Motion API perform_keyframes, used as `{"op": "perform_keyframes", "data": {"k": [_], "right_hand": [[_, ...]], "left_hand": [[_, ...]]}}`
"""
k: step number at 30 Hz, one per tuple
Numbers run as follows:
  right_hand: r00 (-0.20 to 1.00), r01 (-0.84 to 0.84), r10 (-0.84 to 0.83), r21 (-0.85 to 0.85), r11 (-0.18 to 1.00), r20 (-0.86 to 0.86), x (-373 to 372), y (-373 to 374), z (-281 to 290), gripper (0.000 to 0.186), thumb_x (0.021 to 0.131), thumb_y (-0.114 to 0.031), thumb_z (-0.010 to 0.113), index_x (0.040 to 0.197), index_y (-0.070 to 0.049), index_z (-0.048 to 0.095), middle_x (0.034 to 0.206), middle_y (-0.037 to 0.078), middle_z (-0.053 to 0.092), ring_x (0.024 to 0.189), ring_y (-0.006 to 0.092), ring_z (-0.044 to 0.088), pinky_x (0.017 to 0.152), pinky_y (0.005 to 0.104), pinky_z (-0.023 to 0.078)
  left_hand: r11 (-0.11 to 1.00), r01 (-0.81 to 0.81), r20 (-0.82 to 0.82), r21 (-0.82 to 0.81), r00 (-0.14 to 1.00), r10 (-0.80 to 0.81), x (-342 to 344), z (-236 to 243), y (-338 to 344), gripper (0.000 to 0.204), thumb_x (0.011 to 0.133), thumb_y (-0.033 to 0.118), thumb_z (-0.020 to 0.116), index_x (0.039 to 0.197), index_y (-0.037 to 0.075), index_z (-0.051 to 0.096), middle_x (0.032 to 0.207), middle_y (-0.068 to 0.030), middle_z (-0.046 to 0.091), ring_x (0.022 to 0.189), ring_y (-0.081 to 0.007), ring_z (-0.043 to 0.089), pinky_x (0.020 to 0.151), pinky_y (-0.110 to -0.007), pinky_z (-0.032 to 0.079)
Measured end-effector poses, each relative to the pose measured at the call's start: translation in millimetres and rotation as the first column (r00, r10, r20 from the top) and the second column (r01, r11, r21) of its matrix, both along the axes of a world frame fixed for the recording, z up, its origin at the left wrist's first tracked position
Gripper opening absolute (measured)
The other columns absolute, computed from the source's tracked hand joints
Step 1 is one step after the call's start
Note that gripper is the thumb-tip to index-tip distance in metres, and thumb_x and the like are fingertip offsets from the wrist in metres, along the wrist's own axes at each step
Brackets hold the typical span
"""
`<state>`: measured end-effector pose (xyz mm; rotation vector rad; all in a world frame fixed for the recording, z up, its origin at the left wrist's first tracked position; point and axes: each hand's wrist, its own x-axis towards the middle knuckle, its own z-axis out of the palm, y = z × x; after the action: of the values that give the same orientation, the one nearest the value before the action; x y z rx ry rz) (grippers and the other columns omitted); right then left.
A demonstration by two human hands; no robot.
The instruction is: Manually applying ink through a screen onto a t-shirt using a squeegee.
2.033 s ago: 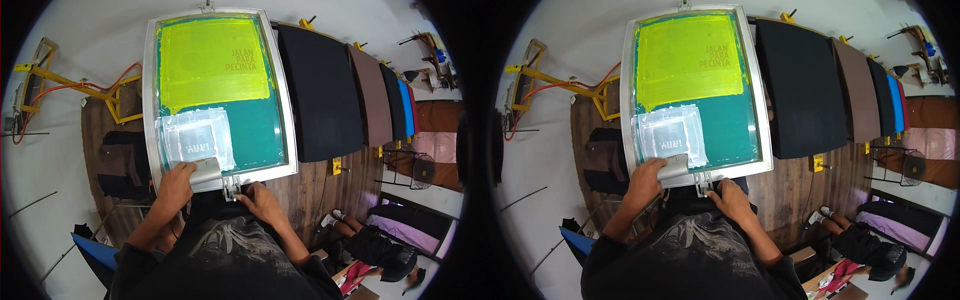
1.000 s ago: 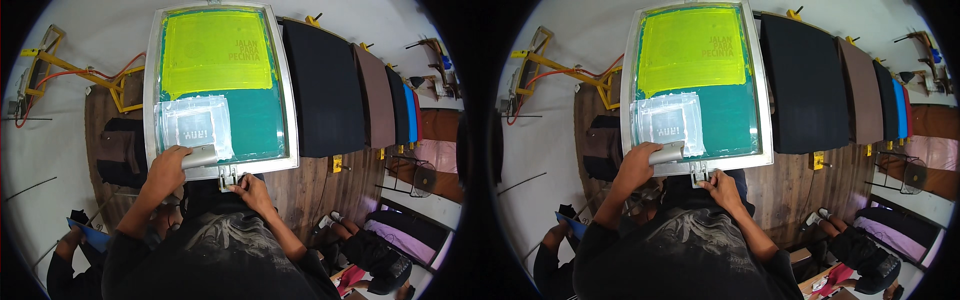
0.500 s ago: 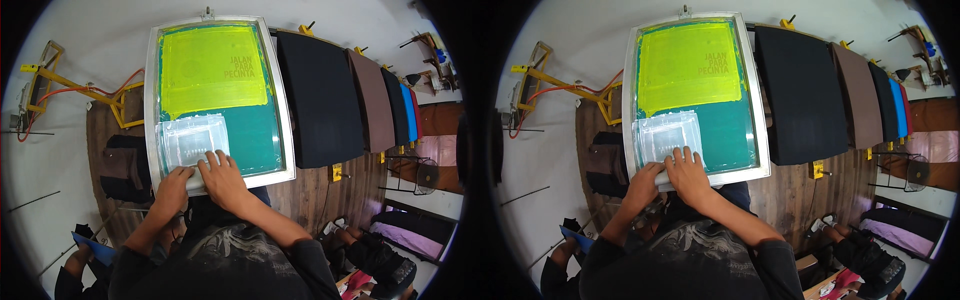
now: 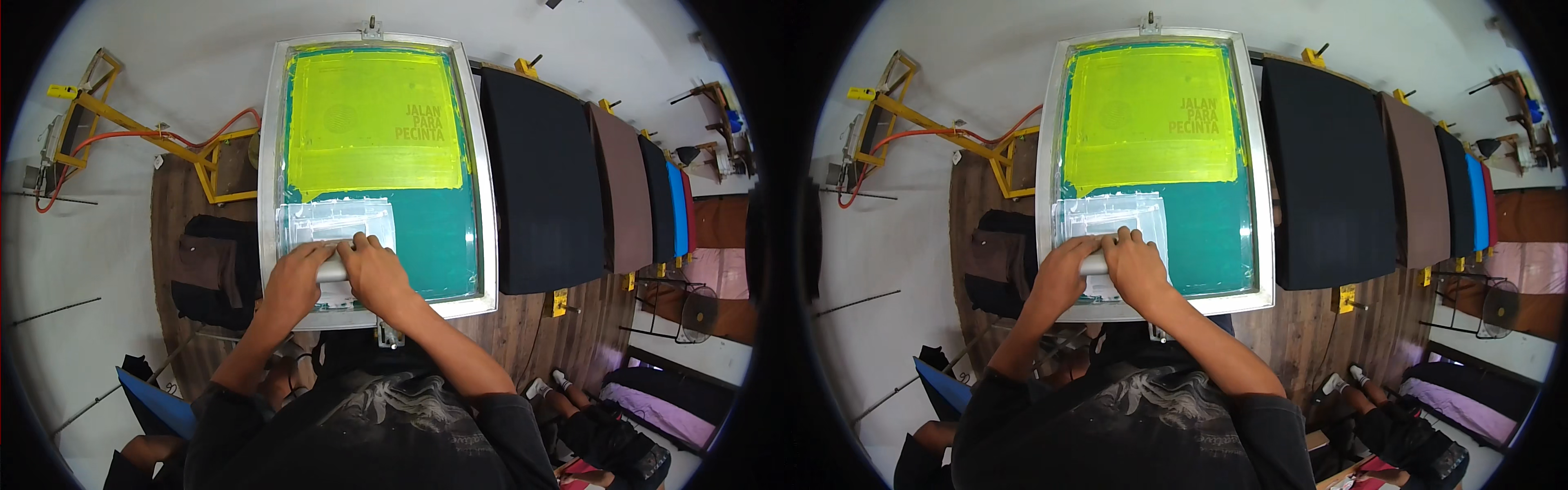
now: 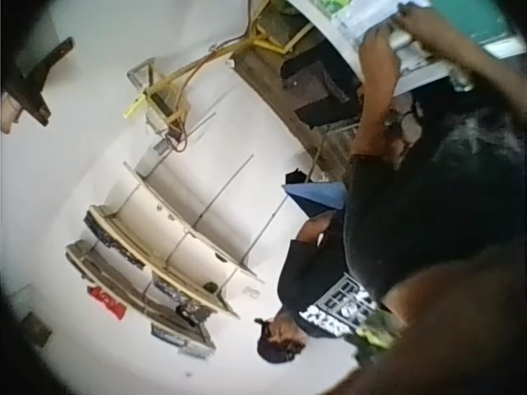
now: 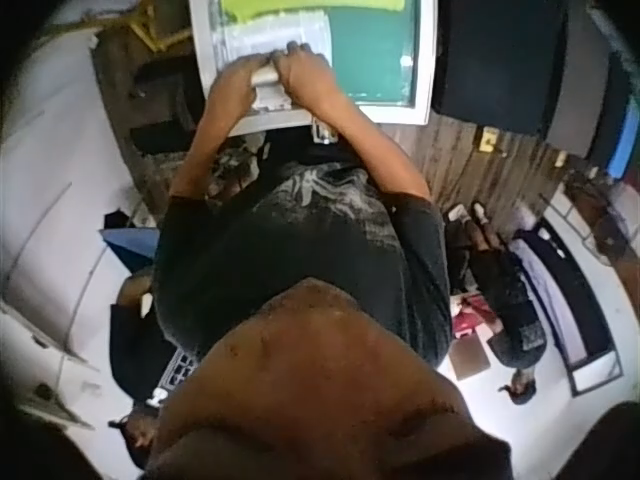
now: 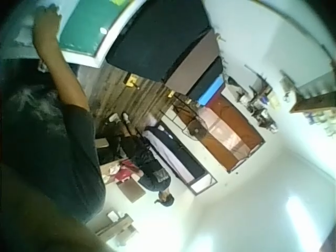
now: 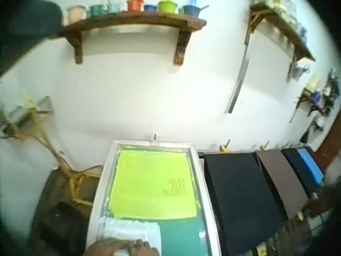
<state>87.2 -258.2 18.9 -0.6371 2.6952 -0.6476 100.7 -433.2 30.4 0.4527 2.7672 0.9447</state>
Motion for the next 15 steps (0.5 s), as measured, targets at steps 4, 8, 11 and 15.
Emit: {"op": "perform_keyframes", "data": {"k": [4, 8, 11, 15], "right_hand": [[0.997, 0.023, -0.025, -0.026, 0.999, -0.072, 33, 2, -15, 0.031, 0.081, -0.004, 0.058, 0.112, -0.003, 0.054, 0.113, 0.020, 0.055, 0.108, 0.0377, 0.057, 0.080, 0.0458, 0.053], [0.996, 0.000, 0.000, 0.001, 1.000, -0.091, 71, 6, -9, 0.031, 0.081, -0.005, 0.058, 0.112, -0.004, 0.053, 0.115, 0.019, 0.055, 0.110, 0.0357, 0.055, 0.085, 0.0459, 0.049], [0.995, -0.054, 0.049, 0.064, 0.996, 0.084, 68, 8, 3, 0.034, 0.078, -0.004, 0.060, 0.111, -0.003, 0.052, 0.111, 0.018, 0.055, 0.108, 0.0358, 0.056, 0.084, 0.0462, 0.049], [0.999, 0.026, -0.025, 0.018, 1.000, -0.035, 35, 6, 7, 0.033, 0.075, 0.000, 0.060, 0.108, -0.002, 0.055, 0.106, 0.018, 0.058, 0.103, 0.0369, 0.058, 0.080, 0.0480, 0.049]], "left_hand": [[0.998, 0.020, -0.049, -0.064, 0.999, -0.023, 34, -14, 3, 0.055, 0.069, -0.013, 0.059, 0.123, -0.001, 0.060, 0.122, -0.0190, 0.059, 0.117, -0.0377, 0.056, 0.098, -0.045, 0.046], [0.994, 0.050, 0.052, -0.094, 0.998, -0.045, 68, -6, 5, 0.060, 0.069, -0.012, 0.059, 0.128, 0.000, 0.057, 0.128, -0.0177, 0.054, 0.122, -0.0352, 0.052, 0.101, -0.044, 0.042], [0.994, 0.074, 0.102, -0.085, 0.993, -0.065, 68, 2, 3, 0.060, 0.068, -0.010, 0.061, 0.127, 0.000, 0.058, 0.128, -0.0179, 0.055, 0.121, -0.0351, 0.053, 0.101, -0.044, 0.041], [0.996, 0.056, 0.004, -0.065, 0.998, -0.056, 30, 10, 5, 0.056, 0.067, -0.012, 0.061, 0.121, 0.000, 0.062, 0.122, -0.0173, 0.059, 0.116, -0.0351, 0.056, 0.099, -0.044, 0.042]]}}
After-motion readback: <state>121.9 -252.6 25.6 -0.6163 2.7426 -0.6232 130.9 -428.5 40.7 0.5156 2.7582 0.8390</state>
